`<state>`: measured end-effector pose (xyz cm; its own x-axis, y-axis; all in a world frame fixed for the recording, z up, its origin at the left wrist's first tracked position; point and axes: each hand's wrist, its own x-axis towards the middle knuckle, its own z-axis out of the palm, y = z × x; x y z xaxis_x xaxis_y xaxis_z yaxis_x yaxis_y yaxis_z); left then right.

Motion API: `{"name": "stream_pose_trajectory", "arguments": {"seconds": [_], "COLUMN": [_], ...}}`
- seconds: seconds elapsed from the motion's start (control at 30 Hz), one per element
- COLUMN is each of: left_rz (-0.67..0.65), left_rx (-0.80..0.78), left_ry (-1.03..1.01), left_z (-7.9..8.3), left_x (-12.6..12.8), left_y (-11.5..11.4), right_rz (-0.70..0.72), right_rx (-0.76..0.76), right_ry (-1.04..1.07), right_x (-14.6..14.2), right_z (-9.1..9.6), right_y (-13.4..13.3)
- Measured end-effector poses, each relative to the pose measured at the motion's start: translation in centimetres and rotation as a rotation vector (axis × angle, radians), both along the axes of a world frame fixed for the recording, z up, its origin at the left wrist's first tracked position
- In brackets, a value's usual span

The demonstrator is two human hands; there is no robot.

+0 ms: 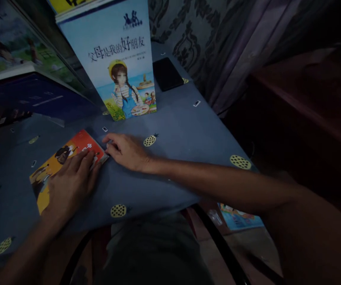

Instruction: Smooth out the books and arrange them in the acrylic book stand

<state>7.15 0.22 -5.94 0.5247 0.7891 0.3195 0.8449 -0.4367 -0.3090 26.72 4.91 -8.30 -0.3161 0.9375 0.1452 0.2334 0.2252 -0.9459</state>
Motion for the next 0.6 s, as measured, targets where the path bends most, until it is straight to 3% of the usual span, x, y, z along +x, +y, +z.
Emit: {"name": "stream_pose_trajectory", "arguments": {"seconds": [0.17,0.6], "left_rz": [-0.036,-0.011], "left_rx": [0.039,-0.056], "left_ry": [-0.008,-0.109], "left_z": [0.12,0.21], "left_x": [-0.03,-0.3], "left_y": [-0.03,0.04], "right_rz": [-0.024,-0.03], "right_rx": [0.005,0.027], "right_ry": [-0.01,0.048], "right_x": [-0.09,-0.03], "right_z": [-0.11,-0.06], "right_y": [0.02,-0.13]}}
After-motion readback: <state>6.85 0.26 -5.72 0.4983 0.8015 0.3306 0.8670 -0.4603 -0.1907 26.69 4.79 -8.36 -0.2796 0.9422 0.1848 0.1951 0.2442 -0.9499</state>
